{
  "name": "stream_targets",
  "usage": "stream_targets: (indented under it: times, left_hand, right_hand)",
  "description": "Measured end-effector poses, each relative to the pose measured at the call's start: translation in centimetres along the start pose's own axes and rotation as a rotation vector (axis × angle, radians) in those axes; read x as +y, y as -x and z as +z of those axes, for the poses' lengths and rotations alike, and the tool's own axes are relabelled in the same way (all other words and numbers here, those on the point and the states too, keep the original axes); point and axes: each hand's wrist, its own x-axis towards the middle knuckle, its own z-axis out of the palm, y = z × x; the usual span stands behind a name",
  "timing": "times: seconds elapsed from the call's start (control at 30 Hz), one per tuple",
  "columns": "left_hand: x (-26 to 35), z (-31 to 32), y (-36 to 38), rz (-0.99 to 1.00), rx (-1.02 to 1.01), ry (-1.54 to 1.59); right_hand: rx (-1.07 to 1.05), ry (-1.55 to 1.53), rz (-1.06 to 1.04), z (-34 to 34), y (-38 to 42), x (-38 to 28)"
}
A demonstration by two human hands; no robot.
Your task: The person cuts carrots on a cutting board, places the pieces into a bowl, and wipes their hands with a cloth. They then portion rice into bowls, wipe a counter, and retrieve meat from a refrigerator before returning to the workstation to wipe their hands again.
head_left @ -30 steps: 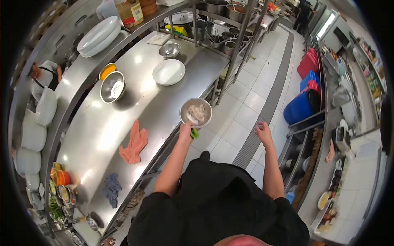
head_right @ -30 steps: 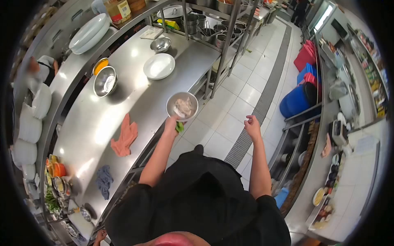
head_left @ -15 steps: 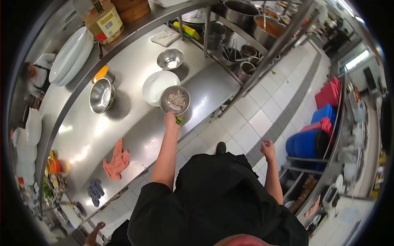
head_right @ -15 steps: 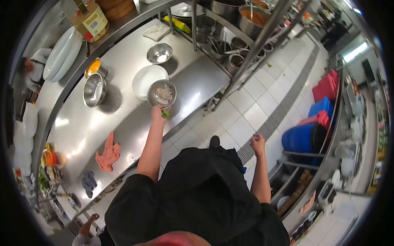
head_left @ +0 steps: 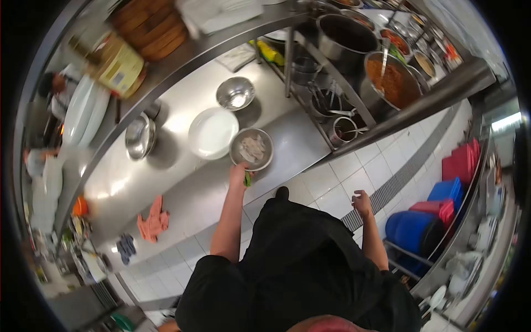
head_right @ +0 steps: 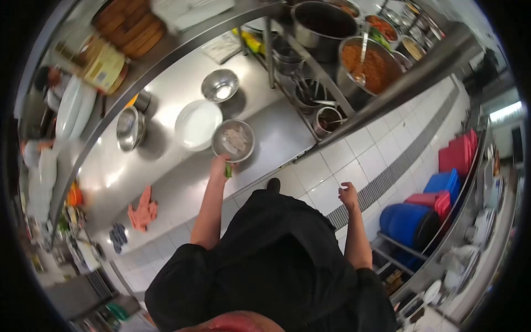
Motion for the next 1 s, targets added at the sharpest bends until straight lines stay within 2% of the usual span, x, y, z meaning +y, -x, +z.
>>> stream_targets:
  times: [0.03, 0.1, 0.17, 0.2, 0.27, 0.3, 0.33, 0.37, 0.43, 0.5, 0.57, 0.6, 0.63, 0.7, 0.73, 0.83, 0.9, 1.0]
  left_hand:
    - [-0.9, 1.0, -1.5, -0.050, -0.029, -0.085]
    - [-2.3, 3.8, -2.7, 0.109, 0.033, -0.153]
    - [-2.2, 5.7, -4.4, 0.174, -0.028, -0.146]
    - [-2.3, 6.0, -5.6, 0.221, -0.137, -0.075]
    - [-0.2, 6.7, -6.0, 0.186, -0.101, -0.317]
    - [0.2, 6.3, -6.6, 0.242, -0.101, -0.436]
    - [0.3, 6.1, -7.2, 0.305, -0.041, -0.456]
    - [1.1, 6.5, -6.9, 0.284, 0.012, -0.489]
    - [2.4, 5.7, -6.6, 0.277, -0.020, -0.541]
    - [1.9, 4.5, -6.8, 0.557, -0.028, -0.582]
    - [2.5, 7.1, -3.1, 0.610, 0.039, -0.526]
    - [2.4, 9.0, -1.4, 0.644, 0.108, -0.462]
    - [1.9, 9.4, -2.2, 0.652, 0.112, -0.461]
    - [2.3, 9.7, -3.8, 0.617, 0.097, -0.293]
    - [3.0, 10.1, -4.1, 0.536, 0.002, -0.254]
    - [3.6, 12.1, -3.6, 0.506, -0.080, -0.246]
    - [3.7, 14.4, -2.6, 0.546, -0.029, -0.282]
    - [3.5, 15.4, -2.3, 0.489, 0.019, -0.102]
  right_hand:
    - [0.035, -0.032, 0.023, 0.0, -0.1, 0.1]
    - [0.012, 0.042, 0.007, -0.1, -1.1, 0.1]
    - [0.058, -0.001, -0.011, 0.0, -2.7, 0.5]
    - [0.108, 0.002, -0.022, 0.1, -3.7, 0.6]
    - [0.176, -0.002, -0.036, 0.3, -5.1, 0.2]
    - [0.202, -0.004, -0.045, 0.1, -5.6, -0.4]
    - [0.199, -0.041, -0.028, 0.6, -6.6, -0.2]
    - [0.203, -0.070, -0.020, 0.6, -8.0, -0.2]
    - [0.256, -0.130, -0.095, 0.5, -8.3, -1.4]
    - [0.234, -0.235, -0.054, 0.6, -9.9, -1.3]
    - [0.185, -0.315, -0.023, 1.0, -12.1, -0.5]
    - [0.195, -0.288, -0.097, 0.8, -13.5, 0.2]
    - [0.205, -0.256, -0.166, 0.5, -14.9, 1.1]
    - [0.186, -0.281, -0.174, -1.1, -15.9, 1.2]
    - [0.179, -0.275, -0.170, -1.4, -17.1, 1.6]
    - [0.148, -0.283, -0.144, -3.9, -18.2, 1.4]
    - [0.129, -0.292, -0.123, -5.6, -19.5, 1.7]
    - [0.177, -0.266, -0.199, -7.8, -20.8, 2.3]
